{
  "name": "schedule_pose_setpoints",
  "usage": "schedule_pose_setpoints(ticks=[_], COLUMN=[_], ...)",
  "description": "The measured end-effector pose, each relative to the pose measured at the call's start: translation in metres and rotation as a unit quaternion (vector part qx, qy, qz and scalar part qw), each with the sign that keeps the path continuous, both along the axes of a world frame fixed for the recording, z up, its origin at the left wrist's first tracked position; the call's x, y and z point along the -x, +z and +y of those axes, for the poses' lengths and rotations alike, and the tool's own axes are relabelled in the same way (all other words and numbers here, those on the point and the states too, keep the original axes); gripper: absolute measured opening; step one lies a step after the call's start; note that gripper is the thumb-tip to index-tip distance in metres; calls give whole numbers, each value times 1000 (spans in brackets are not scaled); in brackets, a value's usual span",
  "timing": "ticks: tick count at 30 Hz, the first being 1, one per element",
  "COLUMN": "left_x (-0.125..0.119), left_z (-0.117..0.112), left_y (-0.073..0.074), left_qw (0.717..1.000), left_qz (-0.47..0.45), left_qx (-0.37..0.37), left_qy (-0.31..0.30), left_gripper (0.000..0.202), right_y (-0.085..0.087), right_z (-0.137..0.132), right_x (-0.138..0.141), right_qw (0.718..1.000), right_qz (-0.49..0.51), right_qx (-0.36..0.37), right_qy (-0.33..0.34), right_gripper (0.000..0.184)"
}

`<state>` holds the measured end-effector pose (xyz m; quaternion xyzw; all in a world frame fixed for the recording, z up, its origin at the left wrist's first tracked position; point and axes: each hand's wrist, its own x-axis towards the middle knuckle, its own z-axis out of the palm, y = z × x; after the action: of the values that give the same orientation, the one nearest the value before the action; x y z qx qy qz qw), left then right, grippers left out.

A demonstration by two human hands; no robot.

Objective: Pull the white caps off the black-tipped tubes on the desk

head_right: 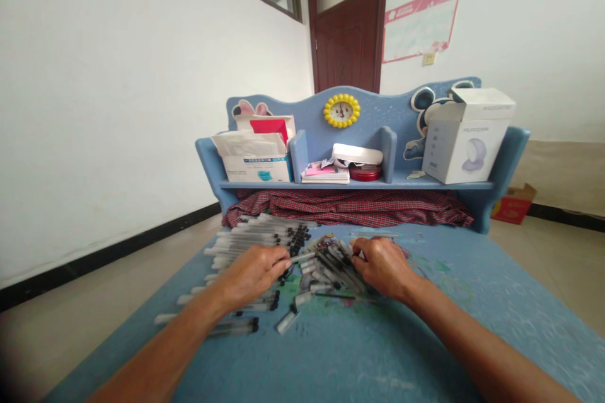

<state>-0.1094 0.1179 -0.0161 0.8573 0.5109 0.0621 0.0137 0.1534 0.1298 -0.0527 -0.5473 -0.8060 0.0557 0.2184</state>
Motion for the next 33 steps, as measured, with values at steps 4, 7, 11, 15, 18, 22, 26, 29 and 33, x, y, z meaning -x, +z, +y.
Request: schedule_pose_setpoints(ticks=[4,7,11,15,18,22,26,29,33], left_x=[-5,-10,-16,-23,-26,-19,-12,-13,-16], left_z=[-4,-8,-13,-17,-20,-23,-29,-37,-53], left_y=[-2,0,-1,-7,-7,9,33,45,53], left_qw=[1000,1000,998,992,988,989,993,994,992], left_qz=[2,8,-5,-36,-39,-40,-29,-12,4], left_qx=[0,1,-5,-15,-9,20,23,26,50], left_qy=[-14,-20,-55,-118,-147,-144,-112,-103,-120], left_gripper=[23,22,22,21,21,20,30,31,31], right_y=[-8,-7,4,18,25,39,56,67,75], right_z=[7,7,-3,-21,-30,-32,-32,-38,-56], right_x=[1,1,6,19,25,15,1,-1,-2], right_qw=[999,999,999,984,976,978,977,975,966], right_qz=[-46,-22,33,26,-12,-16,30,25,0], right_qx=[18,19,4,-3,4,12,48,65,48], right_qy=[-8,-22,26,177,219,206,206,211,255], right_gripper=[18,24,30,25,22,24,22,21,22])
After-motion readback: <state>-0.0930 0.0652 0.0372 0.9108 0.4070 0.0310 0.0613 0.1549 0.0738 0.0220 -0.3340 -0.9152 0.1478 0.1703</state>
